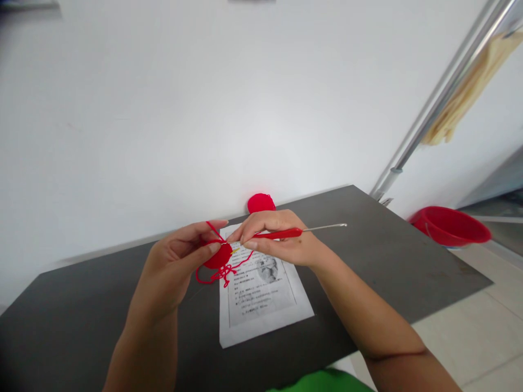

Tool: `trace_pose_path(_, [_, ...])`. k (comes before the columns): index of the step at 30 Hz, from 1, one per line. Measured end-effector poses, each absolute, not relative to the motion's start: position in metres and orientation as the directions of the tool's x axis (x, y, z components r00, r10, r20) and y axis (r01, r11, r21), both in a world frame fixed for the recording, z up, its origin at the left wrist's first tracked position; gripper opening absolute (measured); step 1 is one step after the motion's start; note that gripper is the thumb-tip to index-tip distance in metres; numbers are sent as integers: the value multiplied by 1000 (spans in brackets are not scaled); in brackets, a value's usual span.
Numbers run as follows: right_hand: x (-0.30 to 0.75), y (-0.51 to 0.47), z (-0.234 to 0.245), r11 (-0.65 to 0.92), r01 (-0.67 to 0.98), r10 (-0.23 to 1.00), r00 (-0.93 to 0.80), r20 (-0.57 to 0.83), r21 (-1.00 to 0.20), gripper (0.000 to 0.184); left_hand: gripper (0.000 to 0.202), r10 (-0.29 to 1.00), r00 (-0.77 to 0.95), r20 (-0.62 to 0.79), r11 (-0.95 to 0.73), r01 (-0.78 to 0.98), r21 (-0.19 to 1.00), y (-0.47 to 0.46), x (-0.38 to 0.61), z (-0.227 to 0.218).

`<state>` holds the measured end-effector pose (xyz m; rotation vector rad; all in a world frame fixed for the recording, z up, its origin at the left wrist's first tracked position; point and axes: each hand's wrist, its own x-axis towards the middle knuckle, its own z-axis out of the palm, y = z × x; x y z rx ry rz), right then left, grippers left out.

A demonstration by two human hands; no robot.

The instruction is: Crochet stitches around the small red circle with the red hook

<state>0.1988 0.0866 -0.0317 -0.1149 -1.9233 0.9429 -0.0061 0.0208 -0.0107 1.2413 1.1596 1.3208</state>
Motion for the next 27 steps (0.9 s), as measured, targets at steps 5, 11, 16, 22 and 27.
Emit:
trace_pose_path(5, [199, 79, -27, 772, -160, 461, -527, 714, -616, 8, 28, 987, -84, 140, -134, 82, 988, 19, -4, -11])
trace_pose_path(11, [195, 67, -25, 858, 17, 448, -512, 733, -513, 10, 26, 958, -129, 257, -215, 273, 938, 16, -1, -13])
trace_pose_path(16, [189, 64, -28, 930, 44, 340, -489, 803, -366, 13, 12, 897, -147, 418, -324, 426, 845, 13, 4, -13])
trace_pose_path(22, [183, 63, -34, 964, 36, 249, -455, 855, -262, 12, 15, 815, -154, 559, -404, 540, 738, 8, 12, -10])
trace_pose_path(27, [178, 68, -38, 981, 55, 190, -413, 890, -184, 13, 16, 805, -117, 581, -432, 555, 711, 7, 19, -12])
